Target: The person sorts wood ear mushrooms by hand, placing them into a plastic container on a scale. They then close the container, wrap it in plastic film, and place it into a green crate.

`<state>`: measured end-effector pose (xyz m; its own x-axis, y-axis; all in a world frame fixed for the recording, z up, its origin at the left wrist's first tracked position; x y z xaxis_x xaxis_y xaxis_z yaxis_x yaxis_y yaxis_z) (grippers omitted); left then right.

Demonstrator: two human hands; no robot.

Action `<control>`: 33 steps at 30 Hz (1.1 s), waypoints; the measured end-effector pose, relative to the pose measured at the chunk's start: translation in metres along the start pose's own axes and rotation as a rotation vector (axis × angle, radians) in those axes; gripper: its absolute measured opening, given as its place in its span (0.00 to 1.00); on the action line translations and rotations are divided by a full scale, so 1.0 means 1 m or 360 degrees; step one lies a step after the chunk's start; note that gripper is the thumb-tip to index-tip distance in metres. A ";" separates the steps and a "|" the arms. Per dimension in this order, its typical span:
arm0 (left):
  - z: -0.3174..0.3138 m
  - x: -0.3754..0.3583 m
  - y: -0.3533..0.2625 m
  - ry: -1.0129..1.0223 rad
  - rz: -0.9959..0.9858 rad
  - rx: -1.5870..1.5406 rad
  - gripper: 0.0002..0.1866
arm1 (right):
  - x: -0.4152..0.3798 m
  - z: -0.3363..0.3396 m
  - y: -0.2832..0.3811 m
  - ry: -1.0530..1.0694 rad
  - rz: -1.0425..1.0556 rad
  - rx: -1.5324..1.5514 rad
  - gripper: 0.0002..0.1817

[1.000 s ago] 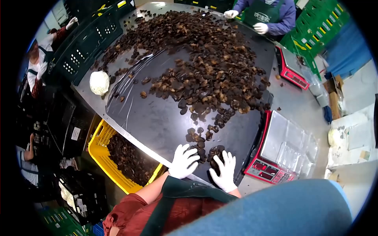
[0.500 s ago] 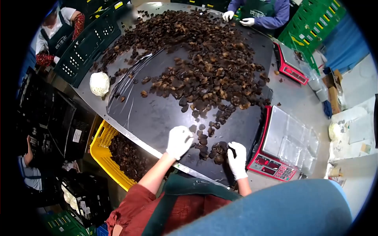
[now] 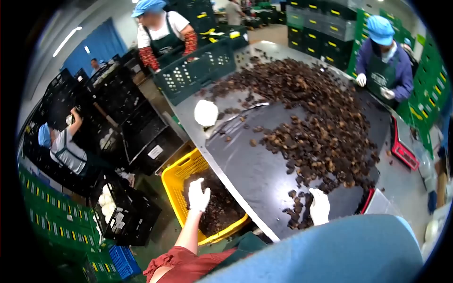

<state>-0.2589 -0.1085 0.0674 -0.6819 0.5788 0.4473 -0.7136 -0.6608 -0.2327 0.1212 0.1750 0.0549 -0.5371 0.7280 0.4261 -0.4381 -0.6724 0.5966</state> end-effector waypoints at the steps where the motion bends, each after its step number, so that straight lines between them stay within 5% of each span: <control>1: -0.004 -0.004 0.002 0.0061 0.0038 -0.0038 0.24 | 0.005 -0.008 -0.003 0.0081 0.0032 -0.0161 0.17; 3: -0.015 -0.016 0.007 0.0152 -0.0018 -0.0078 0.25 | 0.004 -0.029 -0.023 0.0376 -0.0090 -0.0267 0.15; 9: -0.006 -0.038 0.030 0.0182 0.0136 -0.0036 0.23 | -0.001 -0.022 -0.054 0.0099 0.0018 0.0222 0.15; 11: 0.006 -0.039 0.038 0.0151 0.0206 -0.0069 0.20 | -0.002 -0.014 -0.061 -0.0098 -0.0340 0.0603 0.14; 13: 0.013 -0.037 0.047 0.0019 0.0169 -0.0055 0.20 | -0.010 -0.012 -0.051 -0.0418 -0.0605 0.1031 0.12; 15: 0.020 -0.032 0.050 -0.0205 0.0284 -0.0109 0.20 | 0.012 -0.009 0.049 0.0063 -0.0823 0.0765 0.21; 17: 0.030 -0.013 0.035 -0.0035 0.0379 -0.0113 0.24 | 0.009 -0.033 0.132 0.0518 -0.0451 0.1193 0.28; 20: 0.002 -0.005 0.025 -0.0067 0.0330 -0.0409 0.29 | -0.006 -0.039 0.193 0.0460 0.0776 0.0373 0.27; 21: -0.012 -0.002 0.014 0.0008 0.0305 -0.0447 0.27 | -0.014 -0.046 0.178 0.0425 0.0724 0.0178 0.30; 23: -0.023 0.004 -0.031 0.0076 0.0056 -0.0440 0.26 | -0.011 -0.056 0.125 0.0789 0.0076 -0.0003 0.33; 27: -0.047 0.001 -0.125 0.0243 -0.0290 -0.0430 0.25 | -0.051 -0.012 0.051 0.0408 -0.0228 -0.0444 0.35; 33: -0.082 -0.018 -0.237 0.0490 -0.0795 -0.0769 0.22 | -0.140 0.048 0.002 0.0147 -0.0674 -0.0132 0.35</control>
<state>-0.0903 0.0769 0.0434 -0.2230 0.9083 0.3539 -0.8920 -0.0437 -0.4500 0.2300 0.0787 0.0288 -0.3583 0.9292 0.0910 -0.6880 -0.3286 0.6471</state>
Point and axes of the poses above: each hand's wrist, its own x-axis towards the middle knuckle, its own z-axis out of the back of the hand, y = z × x, the point moved 8 cm from there along x, towards the middle knuckle, and after that the axes turned 12 degrees about x, right-handed, at the moved point
